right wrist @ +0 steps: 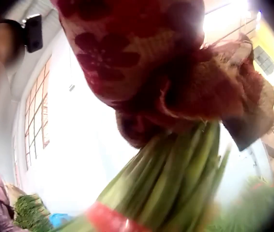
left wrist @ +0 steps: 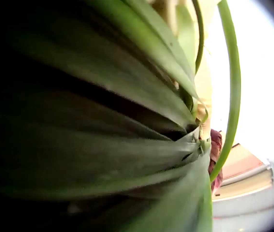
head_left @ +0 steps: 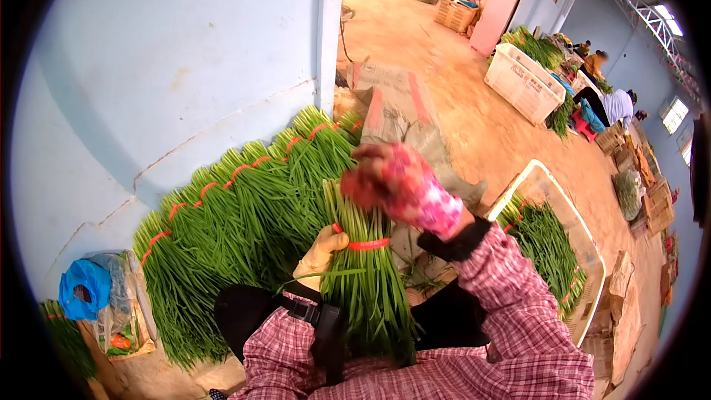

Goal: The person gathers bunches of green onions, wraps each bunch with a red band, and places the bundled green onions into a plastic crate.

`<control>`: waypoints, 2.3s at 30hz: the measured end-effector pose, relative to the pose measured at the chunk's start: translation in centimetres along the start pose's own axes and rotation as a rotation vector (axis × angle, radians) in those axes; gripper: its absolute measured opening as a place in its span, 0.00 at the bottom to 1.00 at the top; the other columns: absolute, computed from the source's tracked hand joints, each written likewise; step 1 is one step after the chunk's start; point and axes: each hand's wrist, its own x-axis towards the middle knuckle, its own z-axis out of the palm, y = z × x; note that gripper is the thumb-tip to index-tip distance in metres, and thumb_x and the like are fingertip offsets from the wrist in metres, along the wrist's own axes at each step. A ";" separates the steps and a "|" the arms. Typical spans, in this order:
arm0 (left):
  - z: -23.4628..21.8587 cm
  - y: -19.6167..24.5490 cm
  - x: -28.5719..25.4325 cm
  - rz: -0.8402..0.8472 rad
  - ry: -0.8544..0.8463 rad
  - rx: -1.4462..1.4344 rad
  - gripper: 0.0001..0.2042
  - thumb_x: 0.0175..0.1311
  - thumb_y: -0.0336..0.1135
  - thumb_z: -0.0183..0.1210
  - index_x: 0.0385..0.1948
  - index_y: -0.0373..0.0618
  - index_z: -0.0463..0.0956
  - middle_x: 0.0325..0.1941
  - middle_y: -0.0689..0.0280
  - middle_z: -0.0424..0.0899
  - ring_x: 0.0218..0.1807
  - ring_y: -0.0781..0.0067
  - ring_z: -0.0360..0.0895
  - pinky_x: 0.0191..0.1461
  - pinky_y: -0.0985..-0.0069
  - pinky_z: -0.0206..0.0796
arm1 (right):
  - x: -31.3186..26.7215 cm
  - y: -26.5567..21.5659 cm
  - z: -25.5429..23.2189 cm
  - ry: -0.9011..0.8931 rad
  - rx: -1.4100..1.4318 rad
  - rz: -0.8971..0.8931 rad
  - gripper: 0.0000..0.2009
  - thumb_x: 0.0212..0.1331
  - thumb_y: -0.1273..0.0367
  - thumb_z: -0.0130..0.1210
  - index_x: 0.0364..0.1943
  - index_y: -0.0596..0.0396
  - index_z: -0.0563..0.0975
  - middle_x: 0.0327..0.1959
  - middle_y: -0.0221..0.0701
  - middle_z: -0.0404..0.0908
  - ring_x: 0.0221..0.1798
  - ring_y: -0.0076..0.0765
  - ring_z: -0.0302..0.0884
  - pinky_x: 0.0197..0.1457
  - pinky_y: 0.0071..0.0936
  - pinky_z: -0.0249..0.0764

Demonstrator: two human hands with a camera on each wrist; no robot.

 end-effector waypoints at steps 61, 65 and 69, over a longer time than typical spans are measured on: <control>7.4 -1.6 -0.4 0.955 -0.072 2.230 0.46 0.47 0.17 0.55 0.71 0.80 0.60 0.81 0.70 0.47 0.81 0.48 0.39 0.77 0.44 0.40 | -10.7 -1.9 -4.3 -0.293 1.562 1.031 0.31 0.67 0.59 0.57 0.71 0.54 0.62 0.64 0.34 0.74 0.64 0.31 0.72 0.66 0.33 0.69; 5.6 -0.8 -0.3 0.898 0.016 2.122 0.49 0.43 0.21 0.58 0.74 0.69 0.55 0.83 0.62 0.39 0.82 0.47 0.31 0.79 0.46 0.30 | -13.9 1.4 -0.8 -0.178 1.197 0.985 0.34 0.62 0.71 0.61 0.72 0.55 0.61 0.58 0.25 0.75 0.53 0.20 0.70 0.57 0.20 0.68; 3.0 1.8 -1.1 1.045 0.477 1.725 0.42 0.46 0.24 0.68 0.70 0.48 0.63 0.77 0.53 0.56 0.78 0.50 0.53 0.77 0.55 0.48 | -12.2 1.1 -1.7 -0.079 1.062 0.963 0.33 0.61 0.73 0.62 0.71 0.56 0.63 0.53 0.22 0.76 0.50 0.18 0.69 0.54 0.19 0.67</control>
